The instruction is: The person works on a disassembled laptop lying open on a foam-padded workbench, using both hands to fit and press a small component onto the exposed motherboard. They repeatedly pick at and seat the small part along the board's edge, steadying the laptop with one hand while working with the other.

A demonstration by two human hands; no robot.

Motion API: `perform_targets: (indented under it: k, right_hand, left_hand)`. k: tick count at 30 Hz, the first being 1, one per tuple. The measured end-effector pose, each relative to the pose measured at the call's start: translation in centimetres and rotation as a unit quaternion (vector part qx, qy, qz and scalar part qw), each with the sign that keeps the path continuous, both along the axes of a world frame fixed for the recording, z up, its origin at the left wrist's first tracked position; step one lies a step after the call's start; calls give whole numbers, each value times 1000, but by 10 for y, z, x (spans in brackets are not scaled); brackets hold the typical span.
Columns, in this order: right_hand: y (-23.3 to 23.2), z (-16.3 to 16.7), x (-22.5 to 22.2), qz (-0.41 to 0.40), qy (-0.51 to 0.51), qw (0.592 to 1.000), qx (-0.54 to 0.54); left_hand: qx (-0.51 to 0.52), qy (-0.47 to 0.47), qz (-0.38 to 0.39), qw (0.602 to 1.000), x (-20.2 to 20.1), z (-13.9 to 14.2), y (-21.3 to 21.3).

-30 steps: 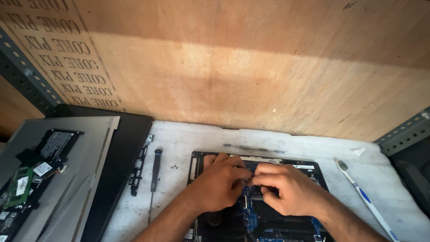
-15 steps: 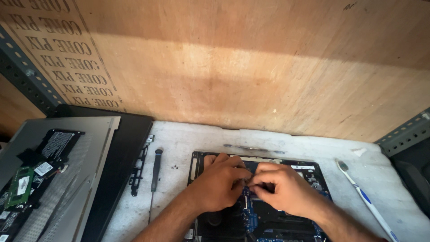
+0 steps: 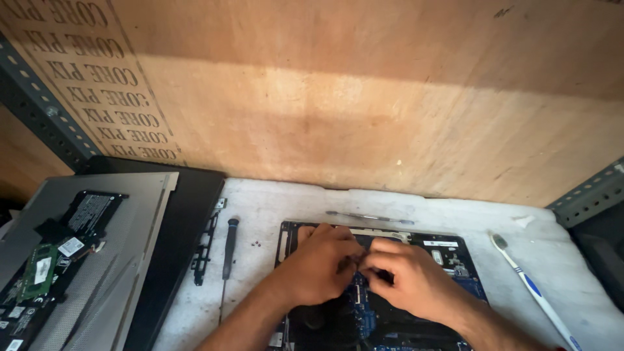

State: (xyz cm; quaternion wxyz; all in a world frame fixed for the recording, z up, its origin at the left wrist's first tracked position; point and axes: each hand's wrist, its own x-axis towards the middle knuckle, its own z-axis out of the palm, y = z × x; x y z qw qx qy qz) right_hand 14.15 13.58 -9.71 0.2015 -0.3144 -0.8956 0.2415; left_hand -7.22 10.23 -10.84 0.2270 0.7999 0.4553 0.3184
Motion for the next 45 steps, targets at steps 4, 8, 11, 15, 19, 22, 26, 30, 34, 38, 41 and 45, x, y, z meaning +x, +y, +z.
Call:
perform_targets:
  k: [4, 8, 11, 15, 19, 22, 26, 30, 34, 38, 41, 45]
  right_hand:
    - [0, 0, 0, -34, 0, 997, -67]
    - [3, -3, -2, -33, 13, 998, -53]
    - [7, -4, 0, -29, 12, 998, -60]
    - [13, -3, 7, -36, 35, 985, -165]
    - [16, -2, 11, -6, 48, 988, -146]
    - [18, -1, 14, 26, 46, 993, -109]
    - [16, 1, 17, 44, 46, 993, -97]
    - [12, 2, 15, 42, 18, 994, -95]
    - [8, 2, 14, 63, -2, 998, -1]
    - [5, 4, 13, 84, 14, 994, 68]
    - [2, 3, 12, 12, -5, 999, -36]
    - [4, 0, 14, 2, 4, 997, -82]
  left_hand:
    - [0, -26, 10, 1000, -2, 3, 0]
    - [24, -32, 25, 999, -1, 2, -1]
    - [55, -19, 29, 998, 0, 0, 0]
    - [70, 6, 32, 997, 0, -4, 0]
    - [69, -8, 16, 997, 0, -6, -3]
    - [71, -13, 11, 997, 1, -6, -4]
    - [68, -12, 6, 998, 1, -6, -4]
    - [72, -9, 0, 997, 0, -5, -4]
    - [71, -13, -7, 997, -1, -5, -5]
    - [70, -17, -9, 997, -1, -7, -5]
    - [75, -20, -8, 997, -1, -8, -5]
    - [71, -21, -3, 997, 0, -7, -6]
